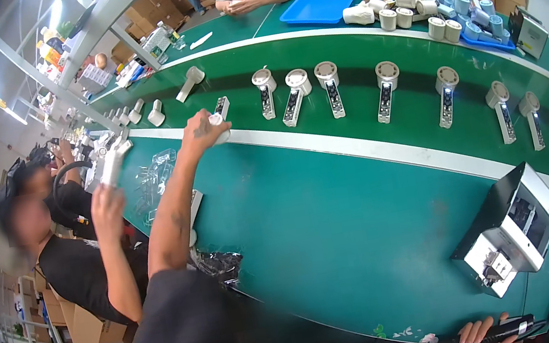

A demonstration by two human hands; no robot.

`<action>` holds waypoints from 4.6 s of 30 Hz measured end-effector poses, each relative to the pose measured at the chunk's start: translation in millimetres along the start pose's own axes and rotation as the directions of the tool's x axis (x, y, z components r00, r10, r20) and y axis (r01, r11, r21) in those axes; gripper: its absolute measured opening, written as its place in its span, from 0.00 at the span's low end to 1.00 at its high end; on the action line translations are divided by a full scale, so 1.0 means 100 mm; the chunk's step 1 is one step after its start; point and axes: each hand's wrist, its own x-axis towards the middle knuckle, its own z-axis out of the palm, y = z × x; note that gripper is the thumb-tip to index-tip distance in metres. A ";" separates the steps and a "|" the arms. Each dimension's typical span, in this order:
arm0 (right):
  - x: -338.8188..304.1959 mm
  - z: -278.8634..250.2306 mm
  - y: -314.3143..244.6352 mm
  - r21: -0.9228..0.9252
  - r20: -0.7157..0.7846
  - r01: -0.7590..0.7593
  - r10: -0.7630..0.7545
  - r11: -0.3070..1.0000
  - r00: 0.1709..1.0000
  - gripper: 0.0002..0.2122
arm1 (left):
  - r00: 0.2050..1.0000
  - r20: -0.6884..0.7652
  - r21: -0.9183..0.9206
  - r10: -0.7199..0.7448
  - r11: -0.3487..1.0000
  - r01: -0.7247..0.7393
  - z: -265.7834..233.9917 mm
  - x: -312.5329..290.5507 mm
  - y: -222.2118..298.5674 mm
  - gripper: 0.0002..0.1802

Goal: Assembling electronic components by using a tool on circuit boards at a factory workstation.

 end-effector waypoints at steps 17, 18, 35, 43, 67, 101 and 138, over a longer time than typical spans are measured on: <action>0.15 -0.19 -0.03 -0.165 -0.264 -0.057 0.012 0.985 0.965 0.41 | 0.939 -0.153 -0.094 0.307 0.942 -0.323 1.35 0.82 0.75 0.14; 0.15 -0.16 -0.03 -0.168 -0.262 -0.049 0.004 0.985 0.965 0.41 | 0.938 -0.154 -0.101 0.311 0.939 -0.328 1.38 0.78 0.80 0.14; 0.17 -0.21 -0.05 -0.138 -0.220 -0.070 0.039 0.988 0.975 0.38 | 0.912 -0.216 -0.106 0.350 0.920 -0.378 0.83 -1.21 1.37 0.20; 0.27 -0.25 -0.13 -0.005 -0.118 -0.136 0.134 0.991 0.984 0.36 | 0.986 -0.094 -0.172 0.136 0.973 -0.151 0.71 -1.98 1.51 0.31; 0.24 -0.36 -0.30 0.104 -0.185 -0.150 0.167 0.983 0.968 0.31 | 0.975 -0.021 0.089 0.220 0.972 -0.217 1.79 -0.42 3.23 0.35; 0.31 -0.50 -0.28 0.205 0.079 -0.267 0.256 0.942 0.964 0.30 | 0.856 0.069 -0.102 0.513 0.857 -0.506 2.21 -0.58 4.35 0.22; 0.34 -0.40 -0.25 0.231 -0.019 -0.309 0.322 0.923 0.947 0.31 | 0.867 0.024 0.173 0.498 0.852 -0.494 0.77 -2.98 3.42 0.32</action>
